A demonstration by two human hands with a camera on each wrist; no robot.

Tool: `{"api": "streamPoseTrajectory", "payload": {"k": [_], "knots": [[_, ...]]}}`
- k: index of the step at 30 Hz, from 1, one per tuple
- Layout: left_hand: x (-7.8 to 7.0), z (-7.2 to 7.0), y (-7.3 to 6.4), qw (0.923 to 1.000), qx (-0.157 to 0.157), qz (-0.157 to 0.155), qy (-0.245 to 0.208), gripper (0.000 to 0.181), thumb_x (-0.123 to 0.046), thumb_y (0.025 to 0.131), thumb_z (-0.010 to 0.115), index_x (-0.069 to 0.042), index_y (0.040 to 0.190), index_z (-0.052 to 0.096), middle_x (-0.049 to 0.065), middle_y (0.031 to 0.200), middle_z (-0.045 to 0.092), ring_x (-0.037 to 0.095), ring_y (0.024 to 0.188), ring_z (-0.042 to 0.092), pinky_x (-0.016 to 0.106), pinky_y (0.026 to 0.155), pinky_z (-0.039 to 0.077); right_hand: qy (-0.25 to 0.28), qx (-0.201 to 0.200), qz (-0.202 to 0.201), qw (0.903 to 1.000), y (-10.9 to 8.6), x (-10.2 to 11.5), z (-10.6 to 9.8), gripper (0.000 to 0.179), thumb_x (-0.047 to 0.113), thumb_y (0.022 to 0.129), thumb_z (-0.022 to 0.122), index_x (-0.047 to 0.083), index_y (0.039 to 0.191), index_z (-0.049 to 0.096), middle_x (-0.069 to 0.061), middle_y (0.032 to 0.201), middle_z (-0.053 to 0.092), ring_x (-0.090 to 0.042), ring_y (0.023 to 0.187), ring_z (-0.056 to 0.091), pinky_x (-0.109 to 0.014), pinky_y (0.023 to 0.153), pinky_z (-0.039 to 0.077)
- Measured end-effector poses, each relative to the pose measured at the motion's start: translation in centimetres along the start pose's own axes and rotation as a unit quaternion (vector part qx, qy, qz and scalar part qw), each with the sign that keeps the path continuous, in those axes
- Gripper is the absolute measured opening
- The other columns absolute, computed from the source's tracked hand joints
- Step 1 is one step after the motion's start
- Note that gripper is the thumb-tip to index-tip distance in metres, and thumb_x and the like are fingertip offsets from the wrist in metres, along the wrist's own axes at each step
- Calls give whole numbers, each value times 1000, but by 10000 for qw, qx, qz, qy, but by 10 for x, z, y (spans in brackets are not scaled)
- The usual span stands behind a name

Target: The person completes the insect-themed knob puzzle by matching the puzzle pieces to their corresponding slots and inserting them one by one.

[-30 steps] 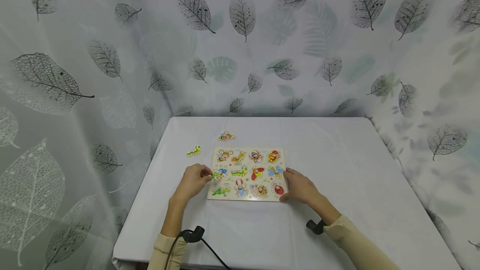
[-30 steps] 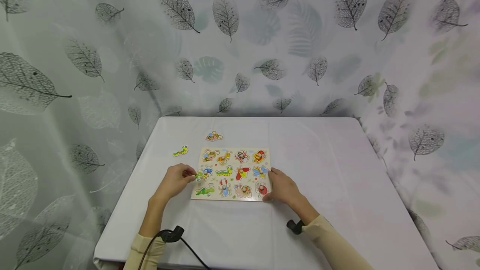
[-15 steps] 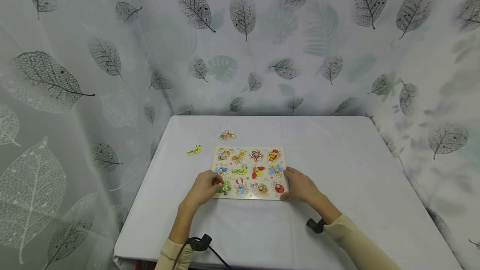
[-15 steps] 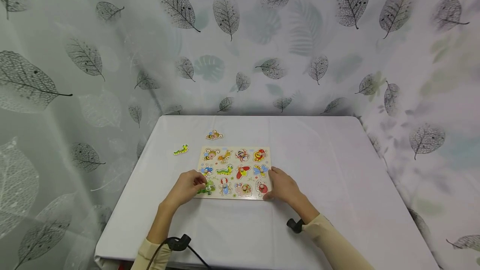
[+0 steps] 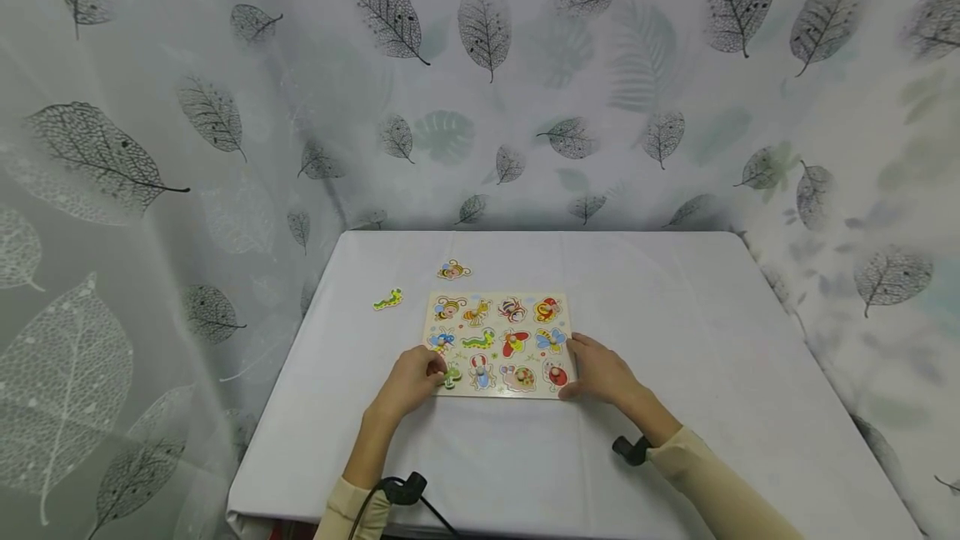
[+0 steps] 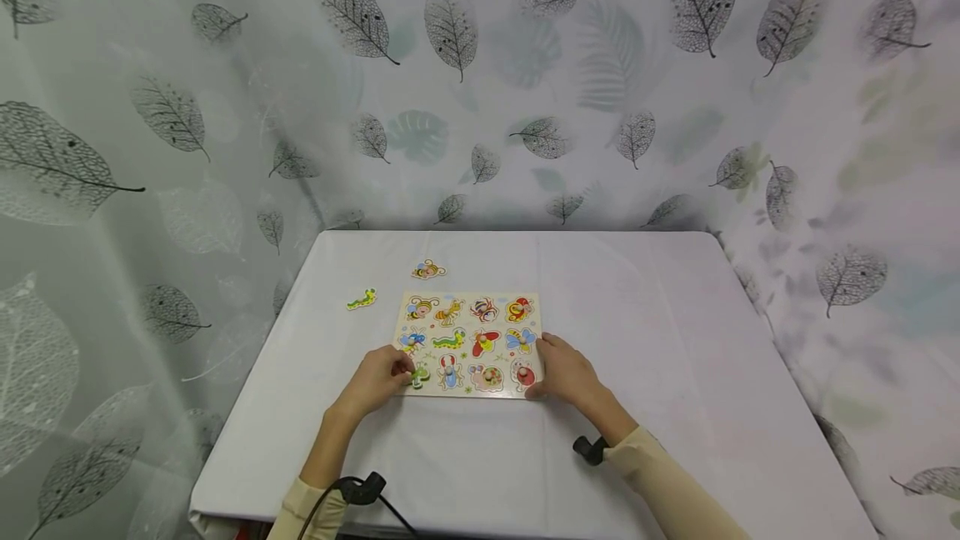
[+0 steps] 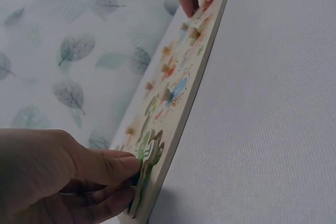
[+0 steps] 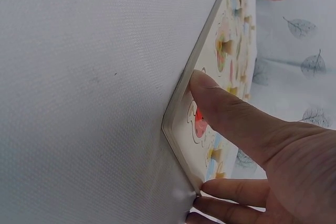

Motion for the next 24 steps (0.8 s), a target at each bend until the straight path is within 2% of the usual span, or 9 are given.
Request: {"api": "streamPoseTrajectory", "payload": {"k": [24], "knots": [[0, 5, 1, 9999, 152, 12, -6, 4, -3, 91, 78, -6, 93, 76, -2, 85, 62, 12, 78, 57, 27, 67, 52, -103, 16, -3, 9999, 1, 1, 0, 100, 35, 68, 99, -6, 147, 53, -24, 158, 46, -43, 145, 44, -60, 114, 44]]}}
Point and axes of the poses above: each hand's wrist, its own y-axis towards the middle knuckle, its own z-axis out of the palm, x = y × z, the point moved 9 cm from there along y, towards the middle knuckle
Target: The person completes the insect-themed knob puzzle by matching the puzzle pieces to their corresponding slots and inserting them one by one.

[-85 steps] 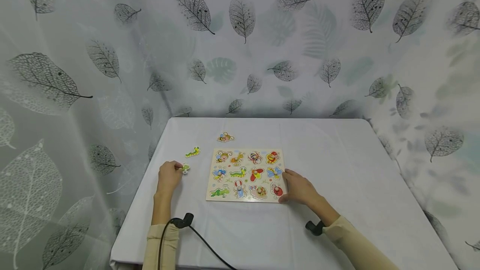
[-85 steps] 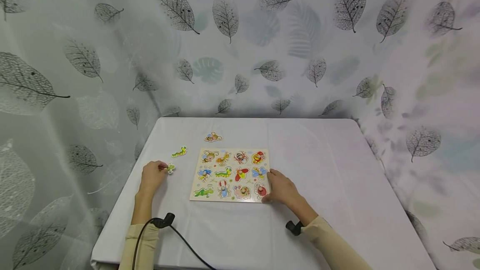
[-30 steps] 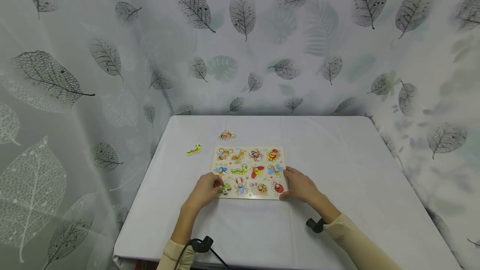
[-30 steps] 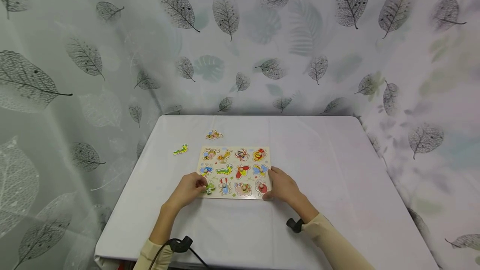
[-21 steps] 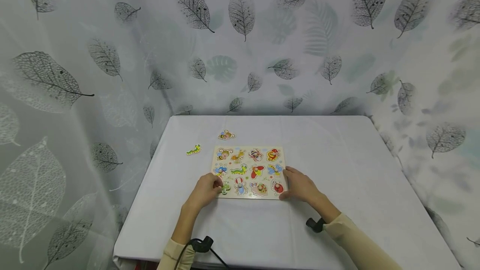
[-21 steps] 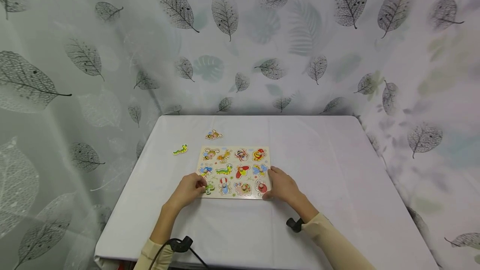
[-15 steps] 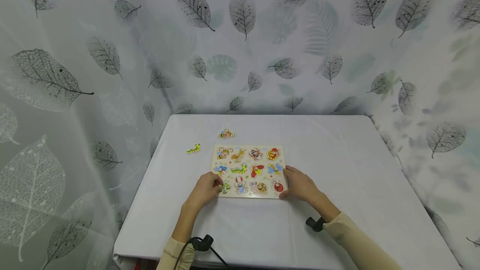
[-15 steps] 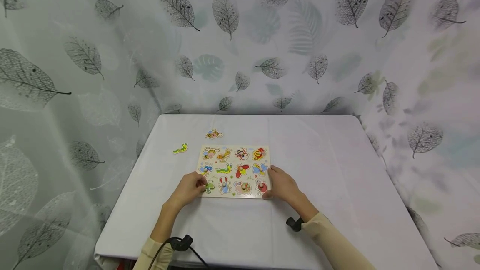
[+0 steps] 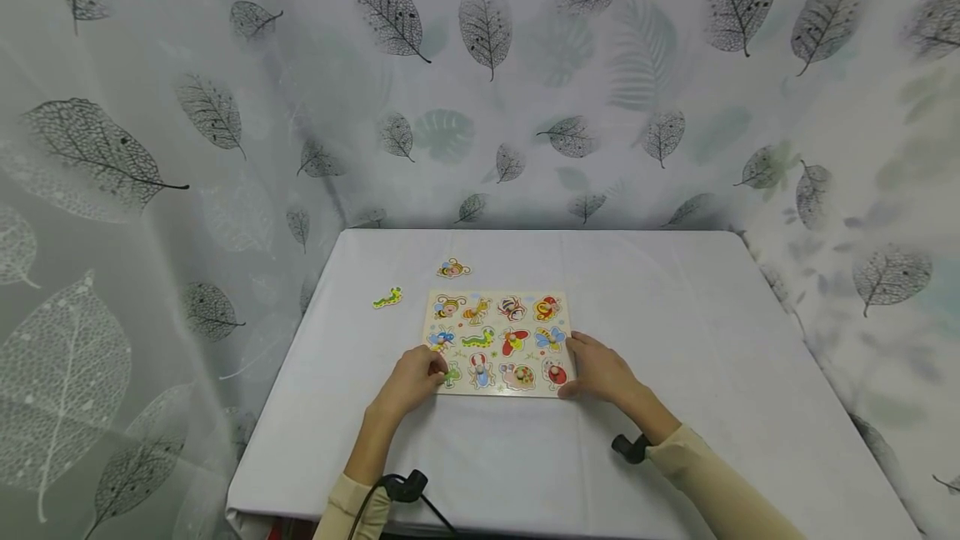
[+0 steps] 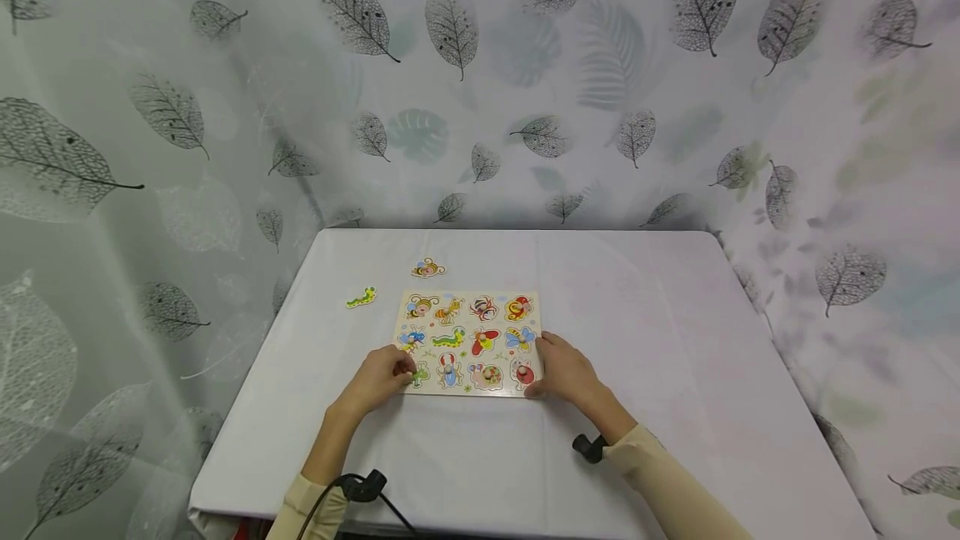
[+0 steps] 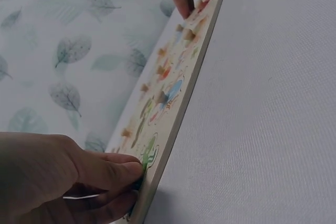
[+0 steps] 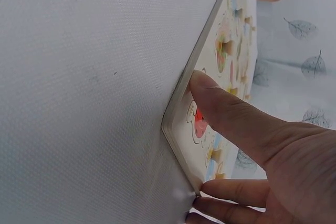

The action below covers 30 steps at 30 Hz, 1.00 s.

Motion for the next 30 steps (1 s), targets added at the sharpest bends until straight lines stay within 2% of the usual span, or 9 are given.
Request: {"api": "streamPoseTrajectory", "payload": {"k": [8, 15, 20, 24, 30], "knots": [[3, 2, 0, 9999, -51, 106, -78, 6, -3, 90, 77, -8, 94, 75, -3, 86, 61, 11, 78, 55, 25, 67, 51, 45, -1, 19, 10000, 1, -2, 0, 100, 35, 67, 100, -6, 146, 53, -24, 158, 46, -43, 145, 44, -59, 115, 43], [2, 1, -4, 9985, 244, 215, -448, 25, 0, 84, 83, -4, 105, 71, 5, 94, 61, 17, 84, 56, 27, 72, 51, 81, 30, 29, 10000, 2, -3, 2, 101, 35, 66, 100, -6, 146, 53, -24, 158, 45, -44, 145, 44, -60, 115, 43], [5, -3, -1, 9973, 343, 265, -585, 35, -2, 82, 86, -2, 113, 70, 10, 99, 62, 21, 88, 59, 28, 74, 52, 93, 24, -3, 10000, 1, -2, 2, 101, 35, 67, 100, -6, 146, 53, -24, 158, 45, -44, 145, 44, -59, 115, 43], [12, -15, 4, 9969, 214, 86, -751, 38, -9, 83, 88, -3, 116, 70, 11, 101, 64, 20, 89, 61, 31, 76, 54, 130, -2, -31, 9999, 0, -1, 0, 101, 35, 67, 100, -7, 146, 53, -25, 158, 45, -44, 145, 44, -59, 116, 42], [35, -48, 14, 9964, -335, -386, -680, 31, -21, 92, 82, -7, 118, 72, 7, 105, 66, 20, 94, 62, 35, 75, 56, 103, -44, -50, 9999, 0, -2, 0, 100, 35, 67, 100, -7, 146, 53, -24, 158, 46, -44, 145, 44, -61, 115, 43]]}}
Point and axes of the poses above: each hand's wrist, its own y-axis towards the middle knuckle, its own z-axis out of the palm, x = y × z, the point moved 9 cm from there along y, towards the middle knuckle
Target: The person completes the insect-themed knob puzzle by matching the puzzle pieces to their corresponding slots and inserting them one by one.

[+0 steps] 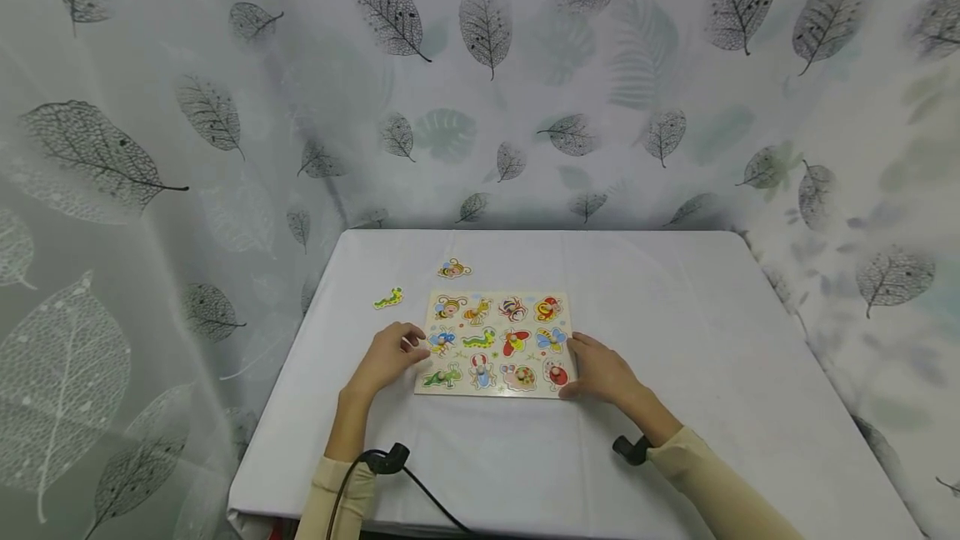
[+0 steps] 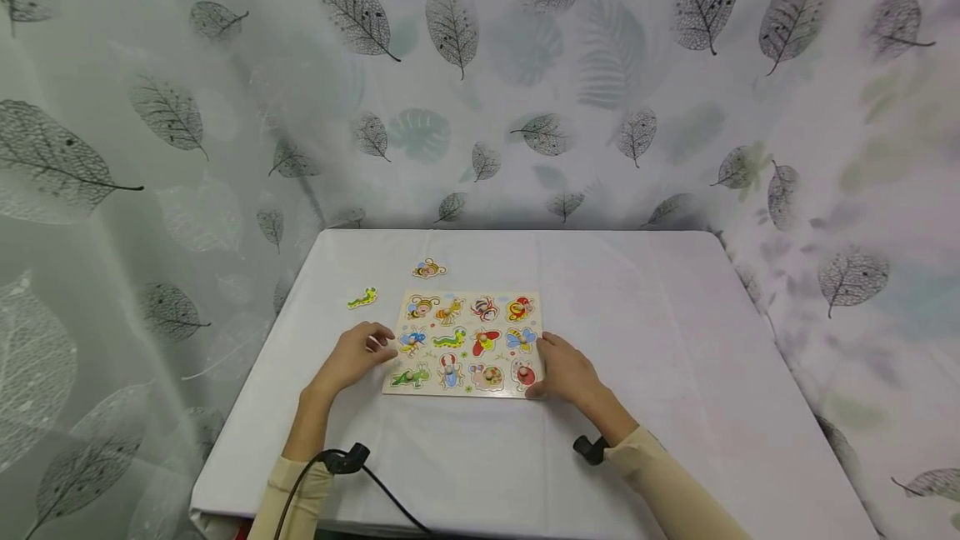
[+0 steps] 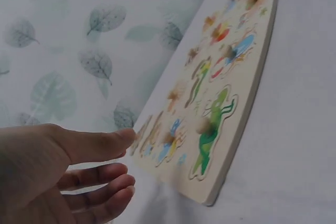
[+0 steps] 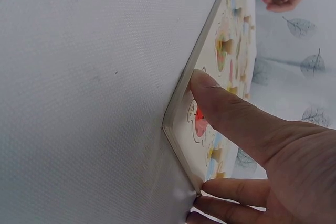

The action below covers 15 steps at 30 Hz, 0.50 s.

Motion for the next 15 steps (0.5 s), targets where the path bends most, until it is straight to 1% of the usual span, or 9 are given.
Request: {"api": "streamPoseTrajectory", "payload": {"k": [3, 8, 11, 15], "knots": [[11, -16, 9, 9995, -281, -148, 57, 33, -24, 93, 81, -7, 120, 71, 9, 113, 66, 24, 99, 64, 36, 75, 58, -30, -8, -6, 10000, 0, -1, 1, 99, 35, 67, 100, -6, 145, 54, -24, 157, 46, -43, 145, 44, -61, 115, 43], [30, -38, 24, 9967, -756, -274, -117, 44, -22, 97, 77, -3, 134, 64, 20, 127, 59, 32, 107, 64, 41, 79, 60, -19, 7, 0, 10000, 0, -2, 1, 100, 35, 68, 100, -6, 146, 54, -24, 157, 46, -43, 145, 44, -60, 115, 43], [43, -51, 34, 9934, -1078, -363, -148, 48, -20, 98, 75, -3, 140, 59, 24, 131, 55, 34, 107, 63, 41, 78, 60, -18, 28, 9, 10000, 0, -1, 1, 100, 36, 68, 99, -6, 146, 53, -24, 158, 46, -43, 145, 44, -60, 115, 43], [58, -62, 51, 9890, -1414, -420, -94, 46, -14, 99, 72, 0, 140, 58, 27, 133, 54, 34, 105, 65, 40, 76, 61, -11, 59, 69, 10000, 0, 0, 1, 100, 36, 69, 99, -6, 147, 52, -24, 159, 45, -43, 146, 43, -61, 115, 43]]}}
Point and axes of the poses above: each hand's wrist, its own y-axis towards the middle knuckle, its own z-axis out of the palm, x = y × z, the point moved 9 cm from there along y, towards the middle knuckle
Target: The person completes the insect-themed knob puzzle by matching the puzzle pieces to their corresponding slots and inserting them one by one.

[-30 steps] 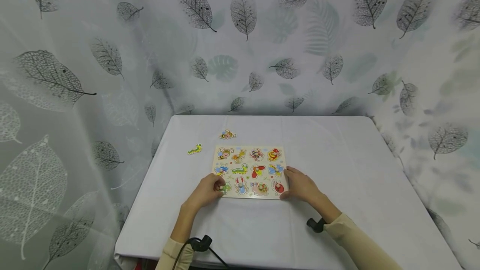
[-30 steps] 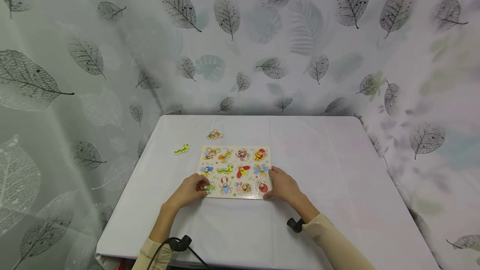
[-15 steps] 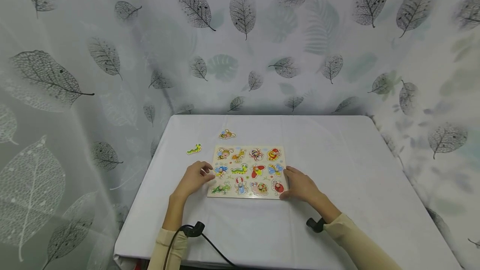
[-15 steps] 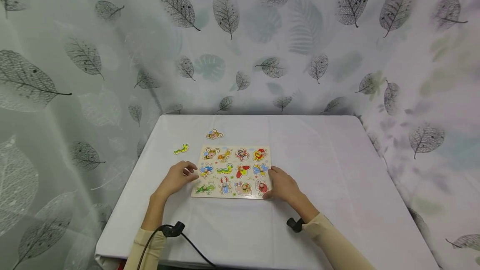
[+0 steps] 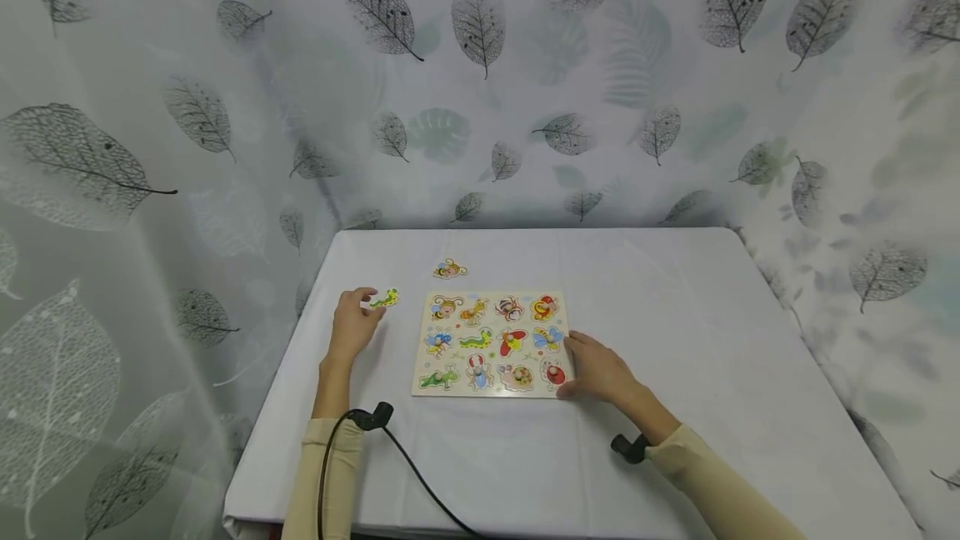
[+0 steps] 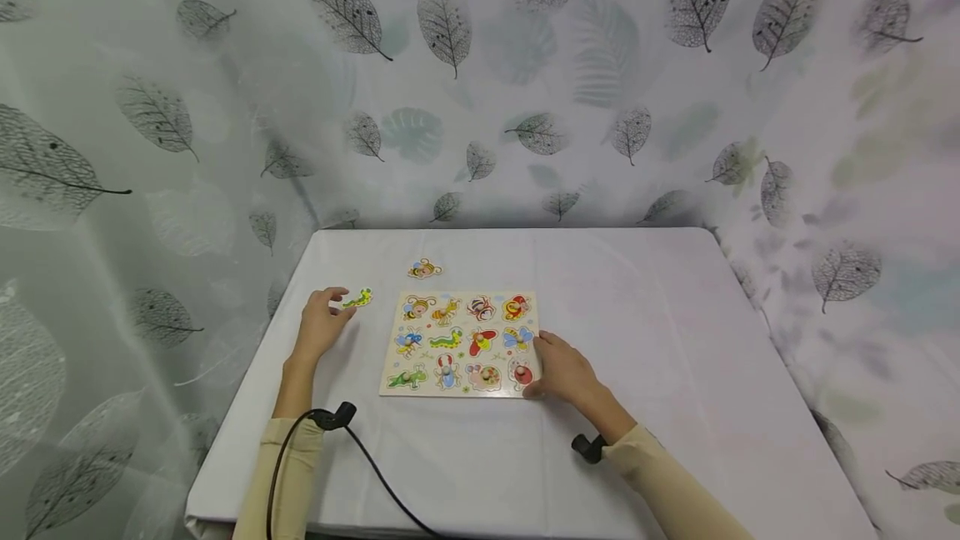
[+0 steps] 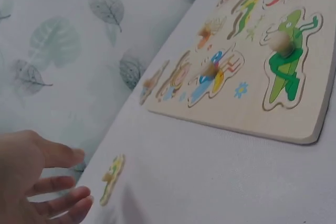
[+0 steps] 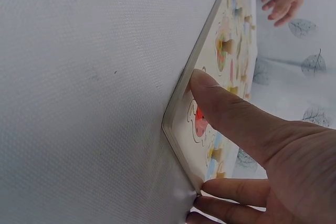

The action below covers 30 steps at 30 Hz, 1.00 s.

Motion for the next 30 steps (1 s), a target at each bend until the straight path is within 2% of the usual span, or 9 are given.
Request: {"api": "streamPoseTrajectory", "payload": {"k": [5, 11, 14, 19, 25, 30], "knots": [[10, 5, 15, 10000, -3, -42, 74, 44, -8, 99, 70, 3, 140, 59, 29, 133, 55, 36, 102, 66, 42, 78, 60, 6, 29, 48, 10000, 1, -1, -1, 100, 36, 68, 99, -5, 147, 53, -23, 159, 45, -43, 146, 43, -62, 114, 43], [17, 18, 26, 9992, 110, 17, 389, 40, -5, 99, 67, 7, 136, 61, 29, 130, 58, 42, 110, 63, 52, 92, 57, 67, 7, 62, 10000, 1, 0, -1, 101, 35, 68, 99, -5, 147, 52, -23, 159, 45, -43, 146, 43, -62, 115, 42], [19, 21, 29, 9990, 81, -8, 442, 34, -2, 98, 65, 8, 131, 65, 27, 127, 59, 43, 114, 63, 52, 95, 57, 89, 5, 43, 10000, 0, 0, -1, 101, 35, 68, 99, -5, 147, 52, -24, 159, 44, -43, 146, 43, -62, 115, 42], [21, 22, 30, 9992, -37, 39, 403, 26, 0, 97, 66, 8, 122, 69, 25, 122, 60, 42, 112, 63, 51, 95, 58, 39, -41, 56, 10000, -1, 0, -1, 101, 36, 68, 99, -5, 147, 52, -23, 158, 45, -42, 146, 44, -61, 115, 42], [22, 24, 29, 9993, -69, 11, 369, 22, -4, 97, 69, 7, 116, 70, 21, 111, 60, 36, 102, 63, 47, 87, 58, 100, -55, 25, 9999, -1, 1, 1, 100, 34, 67, 100, -5, 146, 54, -23, 158, 46, -43, 145, 44, -61, 115, 43], [17, 23, 32, 9990, -169, 100, 398, 19, -5, 97, 71, 8, 110, 71, 21, 106, 63, 35, 97, 63, 46, 83, 57, 84, -129, -27, 9999, -1, 3, -2, 99, 33, 66, 101, -6, 145, 55, -23, 156, 48, -43, 144, 46, -60, 113, 45]]}}
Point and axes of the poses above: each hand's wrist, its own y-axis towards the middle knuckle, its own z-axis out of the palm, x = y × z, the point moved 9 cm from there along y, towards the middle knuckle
